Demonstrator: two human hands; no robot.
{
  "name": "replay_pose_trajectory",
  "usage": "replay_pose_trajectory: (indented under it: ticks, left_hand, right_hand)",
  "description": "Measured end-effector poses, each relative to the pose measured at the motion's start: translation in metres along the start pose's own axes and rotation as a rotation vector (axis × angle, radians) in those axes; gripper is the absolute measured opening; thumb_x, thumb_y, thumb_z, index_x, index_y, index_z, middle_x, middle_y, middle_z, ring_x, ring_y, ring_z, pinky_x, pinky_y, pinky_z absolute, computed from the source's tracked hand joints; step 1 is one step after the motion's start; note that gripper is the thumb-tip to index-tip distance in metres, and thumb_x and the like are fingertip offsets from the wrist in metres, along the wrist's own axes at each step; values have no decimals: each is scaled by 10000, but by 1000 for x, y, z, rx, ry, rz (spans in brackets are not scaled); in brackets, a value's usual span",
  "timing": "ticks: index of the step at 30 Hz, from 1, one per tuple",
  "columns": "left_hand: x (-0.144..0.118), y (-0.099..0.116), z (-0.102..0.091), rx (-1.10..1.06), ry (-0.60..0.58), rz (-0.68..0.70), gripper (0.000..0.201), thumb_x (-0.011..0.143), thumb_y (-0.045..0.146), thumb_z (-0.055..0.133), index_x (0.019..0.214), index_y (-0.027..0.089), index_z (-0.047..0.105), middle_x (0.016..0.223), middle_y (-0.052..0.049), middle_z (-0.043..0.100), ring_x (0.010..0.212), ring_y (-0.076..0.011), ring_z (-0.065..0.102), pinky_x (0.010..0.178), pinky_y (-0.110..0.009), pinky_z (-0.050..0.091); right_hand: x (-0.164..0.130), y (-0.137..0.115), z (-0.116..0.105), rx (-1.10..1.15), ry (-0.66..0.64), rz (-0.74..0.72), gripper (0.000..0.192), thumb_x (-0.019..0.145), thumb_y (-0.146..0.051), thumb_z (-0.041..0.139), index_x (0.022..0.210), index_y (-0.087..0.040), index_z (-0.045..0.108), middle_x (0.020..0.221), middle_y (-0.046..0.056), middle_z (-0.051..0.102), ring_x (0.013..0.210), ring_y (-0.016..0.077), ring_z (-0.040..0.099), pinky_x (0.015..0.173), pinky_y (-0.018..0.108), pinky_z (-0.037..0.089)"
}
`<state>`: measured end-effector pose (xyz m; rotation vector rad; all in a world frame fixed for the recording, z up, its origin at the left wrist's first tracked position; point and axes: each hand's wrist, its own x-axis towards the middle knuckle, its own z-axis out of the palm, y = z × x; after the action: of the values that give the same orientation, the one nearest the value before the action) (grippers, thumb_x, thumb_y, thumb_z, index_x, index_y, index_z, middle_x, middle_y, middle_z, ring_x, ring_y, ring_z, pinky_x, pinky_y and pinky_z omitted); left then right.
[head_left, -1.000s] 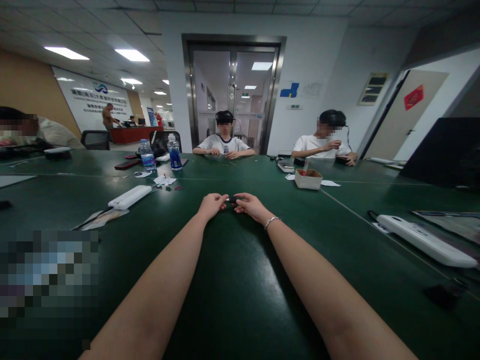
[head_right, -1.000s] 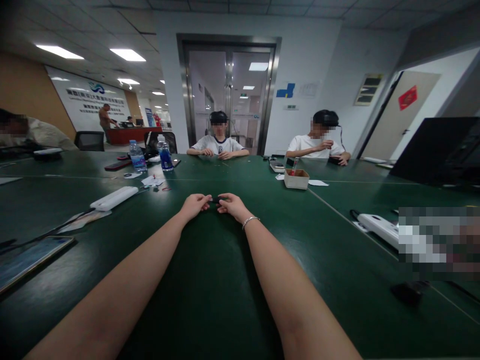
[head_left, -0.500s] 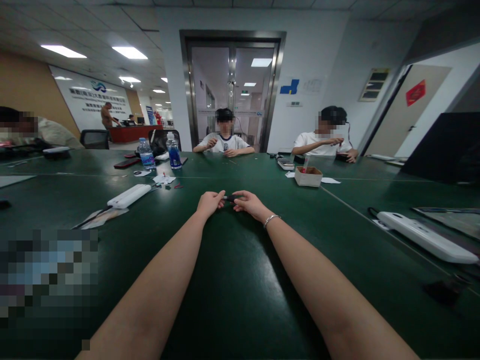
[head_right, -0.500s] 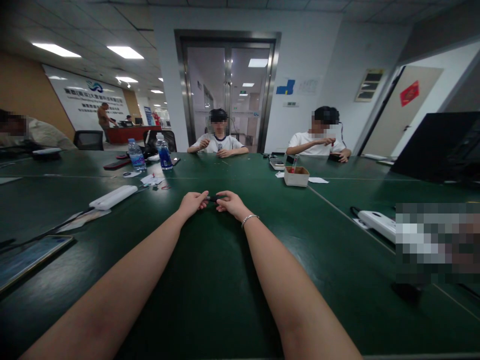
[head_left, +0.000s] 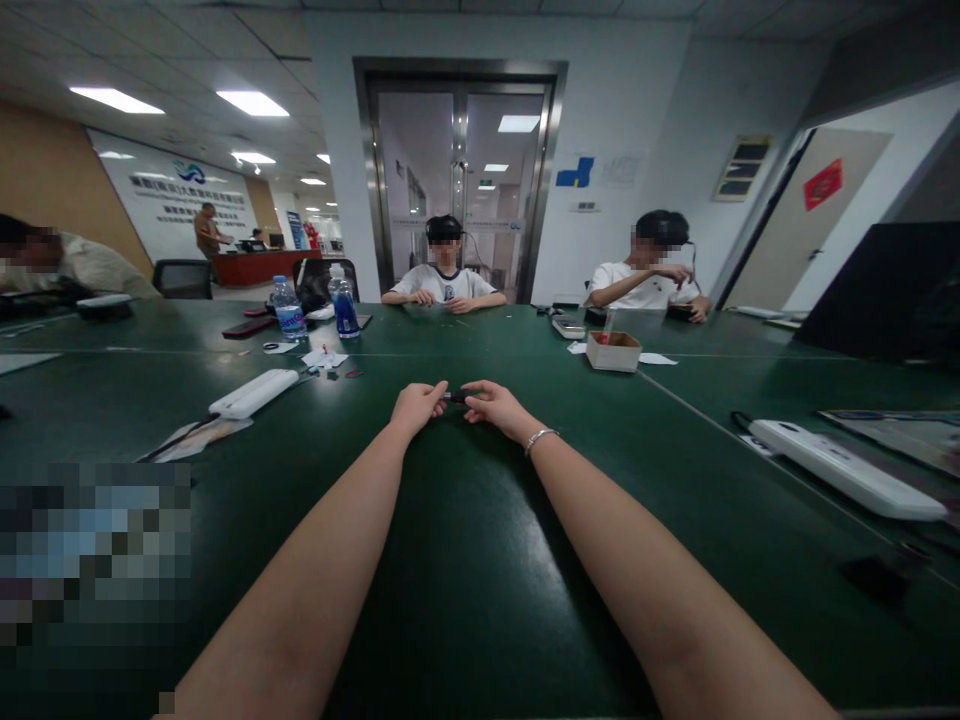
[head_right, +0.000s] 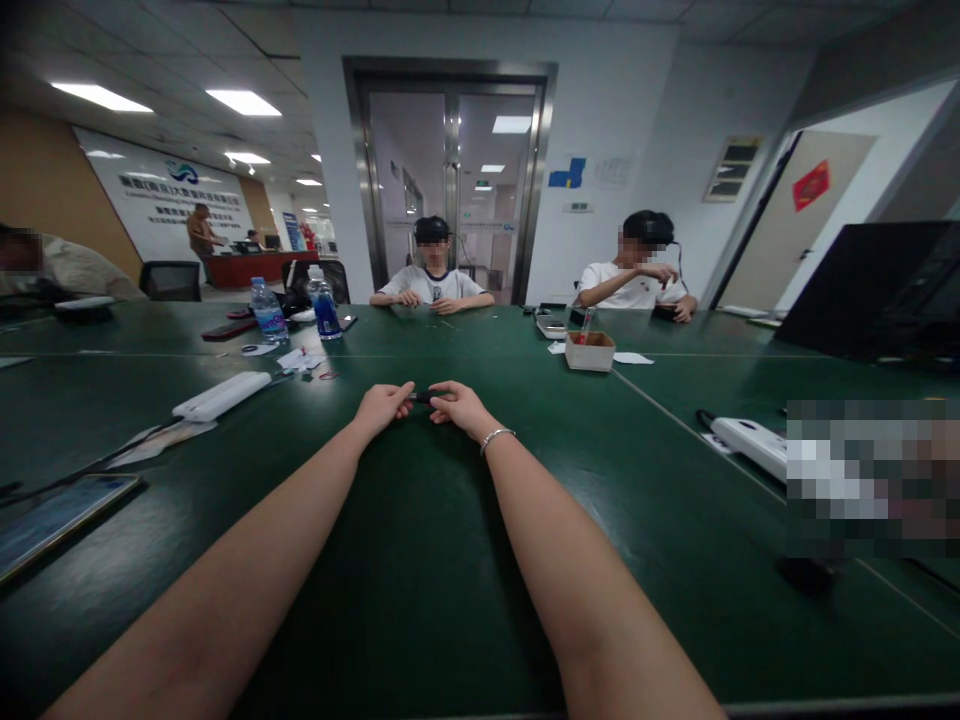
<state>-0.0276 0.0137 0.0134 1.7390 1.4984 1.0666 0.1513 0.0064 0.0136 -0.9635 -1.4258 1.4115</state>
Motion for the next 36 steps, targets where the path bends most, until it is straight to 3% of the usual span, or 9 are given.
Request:
replay_pose_trajectory:
  ticks: [6,11,15,19,22,26,31,36]
  left_hand:
    - [2,-3,1,-111,-27,47,419,731,539,534,655,140,636,566,-34,609,505,-119,528,524,-242,388]
    - [-1,2,-1,-265,-53,109,278,644,381,666,800,152,649,713,-46,652,644,-140,564,580,-246,411]
    - [-3,5,-1,-320,-103,141,331,603,299,698,893,154,635,781,-53,658,688,-147,571,593,-245,413]
    - [-1,5,1,-303,-96,54,370,721,391,593,1004,152,604,719,-42,635,614,-133,564,535,-229,383]
    - [1,4,3,-279,-65,20,321,803,371,473,969,132,609,578,-13,569,490,-108,498,505,-229,369]
    - [1,6,2,-260,-51,13,249,754,231,490,950,149,621,573,4,556,485,-99,474,504,-218,366]
    - [1,3,3,-253,-99,48,316,814,300,400,988,128,600,507,6,534,441,-105,450,475,-220,348]
    - [4,-1,5,-240,-66,62,288,773,235,445,986,130,607,604,-10,588,524,-109,507,523,-217,380]
  right_hand:
    - [2,0,-1,26,13,47,97,887,-89,509,981,-85,530,651,62,657,506,86,613,499,154,528]
    - [2,1,0,14,17,45,49,896,-116,506,925,-90,537,638,65,660,495,84,606,500,156,530]
    - [3,1,0,2,28,40,42,892,-113,514,924,-95,533,633,59,660,494,84,607,497,154,530]
    - [3,0,1,0,19,46,60,893,-93,501,949,-93,524,622,55,656,496,88,613,497,156,531]
    - [2,-1,2,7,11,52,80,886,-85,512,963,-93,529,621,50,654,492,87,611,493,155,531]
    - [0,-2,1,18,6,53,101,881,-76,514,979,-89,534,641,52,656,492,82,608,495,152,532]
    - [0,-2,1,30,3,56,121,878,-68,508,995,-84,532,649,59,656,500,87,613,507,159,536]
    - [0,-2,0,40,11,57,128,873,-51,502,994,-81,532,634,52,647,489,81,605,504,150,530]
